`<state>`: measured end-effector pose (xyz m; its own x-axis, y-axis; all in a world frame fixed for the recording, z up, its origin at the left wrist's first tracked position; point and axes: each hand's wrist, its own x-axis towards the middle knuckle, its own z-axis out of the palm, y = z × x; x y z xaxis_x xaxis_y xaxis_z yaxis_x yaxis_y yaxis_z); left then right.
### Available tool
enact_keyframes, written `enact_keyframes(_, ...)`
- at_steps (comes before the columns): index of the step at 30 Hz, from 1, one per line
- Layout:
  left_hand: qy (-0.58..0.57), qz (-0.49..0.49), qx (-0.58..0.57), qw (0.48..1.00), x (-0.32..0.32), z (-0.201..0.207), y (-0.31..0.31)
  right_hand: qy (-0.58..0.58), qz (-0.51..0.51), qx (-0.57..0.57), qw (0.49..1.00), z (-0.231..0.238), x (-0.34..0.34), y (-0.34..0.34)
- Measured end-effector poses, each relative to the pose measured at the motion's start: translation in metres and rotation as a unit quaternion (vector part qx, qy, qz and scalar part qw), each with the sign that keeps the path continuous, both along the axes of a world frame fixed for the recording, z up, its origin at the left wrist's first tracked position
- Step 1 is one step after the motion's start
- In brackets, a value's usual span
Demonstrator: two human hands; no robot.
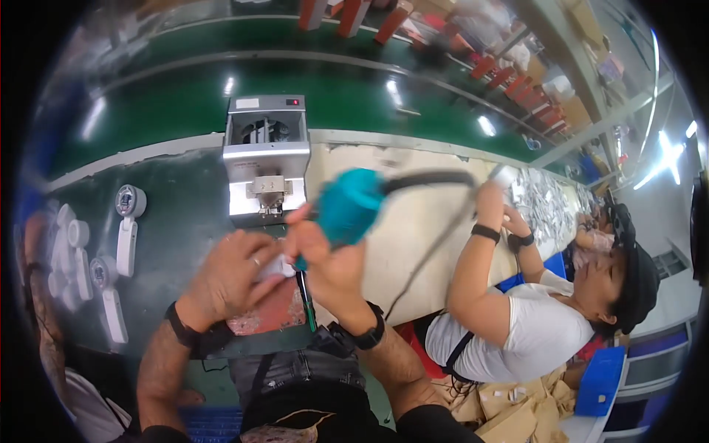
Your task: The person picks up a fan, aligns it on the work surface, and uses a power screwdriver to drive a screw into the hinge. They then set the fan aside on a pile and repeat the process with several more fans.
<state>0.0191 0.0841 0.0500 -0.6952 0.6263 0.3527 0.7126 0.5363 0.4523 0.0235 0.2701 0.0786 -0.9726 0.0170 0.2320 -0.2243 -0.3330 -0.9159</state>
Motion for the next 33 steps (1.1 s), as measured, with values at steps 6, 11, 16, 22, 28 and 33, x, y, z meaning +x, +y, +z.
enact_keyframes(6, -0.064, 0.108, 0.019, 0.992, 0.054, 0.016, -0.008, 0.157, -0.151, -0.083, 0.972, 0.036, 0.002, 0.015)
enact_keyframes(11, 0.011, 0.305, 0.088, 0.948, 0.063, 0.013, -0.057, 0.174, -0.158, -0.047, 0.971, 0.029, 0.005, 0.048)
enact_keyframes(16, 0.117, 0.455, -0.124, 0.874, 0.045, -0.02, -0.122, 0.129, -0.121, -0.032, 0.984, -0.007, 0.026, 0.07)
enact_keyframes(22, 0.12, 0.336, 0.009, 0.934, 0.029, 0.036, -0.048, 0.091, -0.105, 0.115, 0.984, -0.02, 0.074, 0.083)
enact_keyframes(28, -0.066, 0.044, 0.147, 0.986, -0.031, 0.015, 0.122, 0.07, -0.088, 0.115, 0.987, -0.004, 0.107, 0.097)
enact_keyframes(33, -0.08, 0.057, 0.158, 0.983, -0.075, -0.013, 0.172, 0.046, -0.09, 0.118, 0.988, -0.002, 0.12, 0.101)
